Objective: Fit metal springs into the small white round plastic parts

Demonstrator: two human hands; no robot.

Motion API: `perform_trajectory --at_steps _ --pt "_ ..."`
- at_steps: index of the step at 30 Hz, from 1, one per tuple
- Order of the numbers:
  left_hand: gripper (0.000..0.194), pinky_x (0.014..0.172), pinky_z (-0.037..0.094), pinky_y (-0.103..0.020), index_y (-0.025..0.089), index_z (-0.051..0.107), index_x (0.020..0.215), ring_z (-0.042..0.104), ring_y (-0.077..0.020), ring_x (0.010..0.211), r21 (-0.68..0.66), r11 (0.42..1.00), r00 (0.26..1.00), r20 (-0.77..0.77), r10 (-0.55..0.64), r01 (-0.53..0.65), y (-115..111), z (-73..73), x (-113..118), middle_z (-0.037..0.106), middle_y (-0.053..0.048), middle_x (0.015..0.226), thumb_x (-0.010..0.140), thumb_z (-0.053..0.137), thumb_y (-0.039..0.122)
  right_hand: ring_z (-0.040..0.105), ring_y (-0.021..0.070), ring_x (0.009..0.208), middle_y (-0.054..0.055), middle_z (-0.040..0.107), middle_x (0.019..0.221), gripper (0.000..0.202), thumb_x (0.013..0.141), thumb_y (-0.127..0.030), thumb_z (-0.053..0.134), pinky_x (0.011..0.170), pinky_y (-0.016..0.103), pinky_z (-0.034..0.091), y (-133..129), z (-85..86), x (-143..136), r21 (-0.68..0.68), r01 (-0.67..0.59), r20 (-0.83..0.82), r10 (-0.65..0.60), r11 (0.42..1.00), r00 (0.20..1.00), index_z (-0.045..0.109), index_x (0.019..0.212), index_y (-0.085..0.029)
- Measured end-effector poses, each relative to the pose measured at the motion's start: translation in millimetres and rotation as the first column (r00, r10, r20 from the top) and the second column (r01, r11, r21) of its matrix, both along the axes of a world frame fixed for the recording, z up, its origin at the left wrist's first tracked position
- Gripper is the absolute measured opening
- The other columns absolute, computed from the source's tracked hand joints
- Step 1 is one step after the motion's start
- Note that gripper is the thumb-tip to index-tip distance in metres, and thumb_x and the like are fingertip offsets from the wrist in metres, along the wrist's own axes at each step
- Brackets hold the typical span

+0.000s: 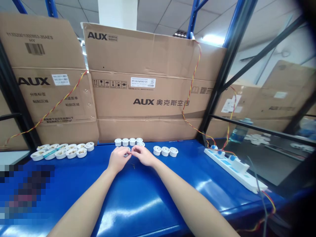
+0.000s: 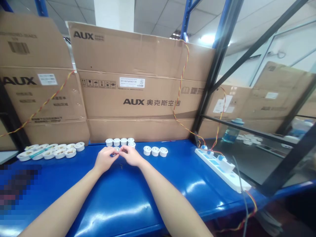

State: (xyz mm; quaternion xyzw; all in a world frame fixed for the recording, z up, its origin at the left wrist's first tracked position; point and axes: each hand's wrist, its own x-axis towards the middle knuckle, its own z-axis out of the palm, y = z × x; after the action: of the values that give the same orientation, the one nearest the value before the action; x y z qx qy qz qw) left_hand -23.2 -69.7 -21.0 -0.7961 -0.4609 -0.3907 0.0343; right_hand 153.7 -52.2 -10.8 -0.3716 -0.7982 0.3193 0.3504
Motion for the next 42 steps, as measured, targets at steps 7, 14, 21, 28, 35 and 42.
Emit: perform_trajectory --at_steps 7,14,21,28,35,42 --pt "0.017 0.079 0.044 -0.031 0.023 0.066 0.08 0.059 -0.0185 0.083 -0.048 0.998 0.999 0.002 -0.043 0.043 1 -0.1 -1 0.069 -0.003 0.085 0.087 0.053 0.031 0.047 0.0117 0.069 -0.002 0.054 0.075 0.018 0.09 -0.033 0.047 0.066 0.024 0.037 1 -1.7 0 0.017 0.027 0.053 -0.028 0.999 0.998 0.056 0.084 -0.018" --pt "0.018 0.08 0.045 -0.03 0.024 0.067 0.079 0.06 -0.0176 0.082 -0.054 0.998 1.0 0.008 -0.021 0.021 1 -1.5 -1 0.069 -0.002 0.083 0.087 0.053 0.031 0.05 0.0126 0.071 0.0 0.058 0.077 0.018 0.088 -0.034 0.05 0.068 0.024 0.039 -1 0.4 2 0.017 0.046 0.028 -0.046 0.999 0.999 0.058 0.085 -0.017" --pt "0.018 0.092 0.043 -0.035 0.024 0.063 0.097 0.055 -0.0234 0.107 -0.052 0.999 1.0 0.01 -0.004 0.005 0 1.9 2 0.063 -0.004 0.11 0.08 0.061 0.031 0.05 0.0122 0.068 -0.001 0.057 0.075 0.021 0.093 -0.033 0.044 0.066 0.024 0.038 -1 -1.0 1 0.086 0.084 0.093 -0.092 0.993 0.991 0.054 0.081 -0.019" --pt "0.046 0.095 0.042 -0.04 0.025 0.049 0.121 0.052 -0.0277 0.116 -0.255 0.96 0.989 0.062 0.136 -0.116 9 -11.1 -3 0.056 -0.007 0.126 0.077 0.063 0.033 0.053 0.0129 0.071 0.001 0.06 0.077 0.026 0.097 -0.03 0.037 0.068 0.025 0.037 0 -6.6 4 0.149 0.12 0.243 -0.154 0.981 0.958 0.053 0.08 -0.018" --pt "0.027 0.09 0.044 -0.036 0.025 0.055 0.105 0.055 -0.0263 0.109 -0.277 0.951 0.985 0.062 0.162 -0.139 13 -14.9 -6 0.06 -0.006 0.116 0.079 0.06 0.032 0.055 0.0146 0.077 0.004 0.065 0.085 0.025 0.095 -0.033 0.043 0.07 0.025 0.036 0 -9.0 4 0.248 0.074 0.365 -0.164 0.966 0.916 0.059 0.084 -0.018" --pt "0.022 0.074 0.044 -0.032 0.025 0.052 0.094 0.06 -0.0242 0.091 -0.304 0.938 0.982 0.029 0.186 -0.168 12 -14.4 -6 0.065 -0.003 0.092 0.077 0.061 0.035 0.055 0.0148 0.077 0.004 0.065 0.087 0.02 0.094 -0.032 0.047 0.069 0.025 0.036 -2 -6.1 3 0.269 0.071 0.332 -0.162 0.961 0.929 0.061 0.088 -0.018"
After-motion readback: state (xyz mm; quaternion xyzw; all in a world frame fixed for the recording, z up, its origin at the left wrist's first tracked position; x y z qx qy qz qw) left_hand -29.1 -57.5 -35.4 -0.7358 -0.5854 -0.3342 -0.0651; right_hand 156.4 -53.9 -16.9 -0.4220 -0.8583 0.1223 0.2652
